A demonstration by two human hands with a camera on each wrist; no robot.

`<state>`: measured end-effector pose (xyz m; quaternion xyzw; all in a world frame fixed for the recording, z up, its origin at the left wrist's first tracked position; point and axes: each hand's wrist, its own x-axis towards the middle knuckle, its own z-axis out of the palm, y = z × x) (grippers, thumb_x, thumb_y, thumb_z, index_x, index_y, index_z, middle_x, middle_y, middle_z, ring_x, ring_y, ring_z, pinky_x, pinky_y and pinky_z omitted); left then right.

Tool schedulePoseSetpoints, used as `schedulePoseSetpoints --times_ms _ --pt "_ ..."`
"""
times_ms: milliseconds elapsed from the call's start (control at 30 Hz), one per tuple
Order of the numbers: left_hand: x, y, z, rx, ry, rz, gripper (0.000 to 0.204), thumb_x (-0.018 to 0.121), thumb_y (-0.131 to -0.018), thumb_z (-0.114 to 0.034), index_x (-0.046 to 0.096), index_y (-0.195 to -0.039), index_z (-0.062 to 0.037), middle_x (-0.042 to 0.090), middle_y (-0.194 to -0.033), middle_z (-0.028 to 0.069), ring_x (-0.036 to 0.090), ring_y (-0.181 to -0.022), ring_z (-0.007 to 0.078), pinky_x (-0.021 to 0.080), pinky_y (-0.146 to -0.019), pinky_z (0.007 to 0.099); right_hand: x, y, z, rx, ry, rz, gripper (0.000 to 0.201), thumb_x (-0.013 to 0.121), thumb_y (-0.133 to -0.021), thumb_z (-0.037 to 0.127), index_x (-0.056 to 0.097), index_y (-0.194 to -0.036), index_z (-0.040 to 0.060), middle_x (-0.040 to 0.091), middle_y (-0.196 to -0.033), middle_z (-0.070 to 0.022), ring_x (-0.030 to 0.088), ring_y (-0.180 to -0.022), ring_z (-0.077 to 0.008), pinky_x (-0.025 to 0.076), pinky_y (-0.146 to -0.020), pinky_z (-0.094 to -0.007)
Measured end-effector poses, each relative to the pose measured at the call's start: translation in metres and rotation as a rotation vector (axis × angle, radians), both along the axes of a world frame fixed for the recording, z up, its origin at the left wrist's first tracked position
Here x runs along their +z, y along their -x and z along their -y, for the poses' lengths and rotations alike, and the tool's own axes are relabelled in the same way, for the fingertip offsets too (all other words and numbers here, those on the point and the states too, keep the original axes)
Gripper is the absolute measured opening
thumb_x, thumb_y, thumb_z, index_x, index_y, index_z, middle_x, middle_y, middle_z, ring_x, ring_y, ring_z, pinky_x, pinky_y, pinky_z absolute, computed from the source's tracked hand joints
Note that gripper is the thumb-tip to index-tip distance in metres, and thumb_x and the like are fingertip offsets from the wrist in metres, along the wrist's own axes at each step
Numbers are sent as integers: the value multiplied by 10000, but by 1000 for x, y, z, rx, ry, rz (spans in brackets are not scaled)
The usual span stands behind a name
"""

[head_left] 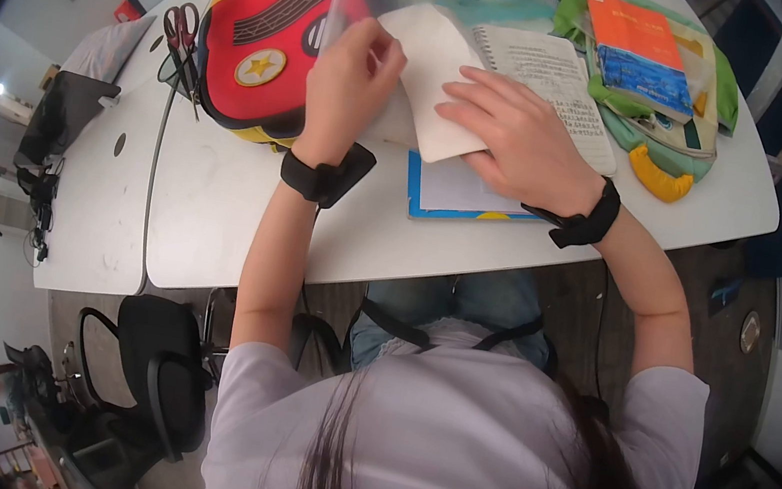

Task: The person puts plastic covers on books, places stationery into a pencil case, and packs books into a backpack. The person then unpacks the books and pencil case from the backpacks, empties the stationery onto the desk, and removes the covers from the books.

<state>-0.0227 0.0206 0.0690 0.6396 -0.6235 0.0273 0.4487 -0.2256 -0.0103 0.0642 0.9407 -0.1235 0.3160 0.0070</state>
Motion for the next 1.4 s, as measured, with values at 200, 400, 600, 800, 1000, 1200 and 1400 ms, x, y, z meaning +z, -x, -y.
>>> schedulePoseSetpoints --times_ms 200,400,600,800,1000,1200,1400 --pt "-9 3 -3 -104 -22 21 113 571 -782 -132 525 -774 -29 546 -735 66 518 -566 184 424 -536 293 -9 -10 26 110 -144 -56 504 666 -665 224 526 -1133 97 453 -1252 -128 342 -1227 -318 293 -1008 -422" --pt "-11 -8 -8 -174 -64 -26 100 572 -781 -115 553 -810 -22 554 -765 94 525 -731 220 427 -635 313 -8 2 59 287 -488 -115 637 654 -714 309 426 -1276 116 300 -1393 -92 241 -1303 -278 189 -1060 -393" --pt "-14 -36 -1 1 189 194 167 585 -775 -128 587 -923 -52 514 -1121 128 489 -1004 281 396 -836 336 -19 11 74 264 -832 87 482 557 -840 272 428 -1277 115 415 -1308 -97 381 -1217 -194 301 -1006 -318" --pt "-11 -41 -8 4 42 -263 297 588 -786 -128 541 -1074 -76 549 -1011 97 525 -891 171 430 -695 252 -30 20 76 218 -1026 273 393 477 -899 209 429 -1273 99 469 -1250 -72 428 -1164 -150 318 -990 -287" --pt "-4 -47 -15 -151 -94 -556 399 591 -779 -91 490 -1160 -33 561 -928 79 534 -649 93 420 -610 197 -38 29 61 299 -996 309 513 568 -833 258 406 -1298 114 382 -1339 -76 332 -1251 -196 246 -1041 -348" --pt "-3 -52 -17 -261 -118 -790 454 548 -805 -84 421 -1235 -16 569 -1035 104 596 -815 136 448 -659 221 -23 35 50 293 -643 61 607 682 -699 247 470 -1263 173 332 -1378 -94 210 -1314 -288 187 -1063 -401" --pt "2 -49 -31 -519 -299 -1067 532 486 -872 -226 292 -1320 -13 463 -1237 171 496 -1118 254 413 -900 336 -23 32 52 249 -568 35 555 688 -697 244 519 -1220 175 354 -1370 -73 214 -1314 -288 204 -1058 -409"
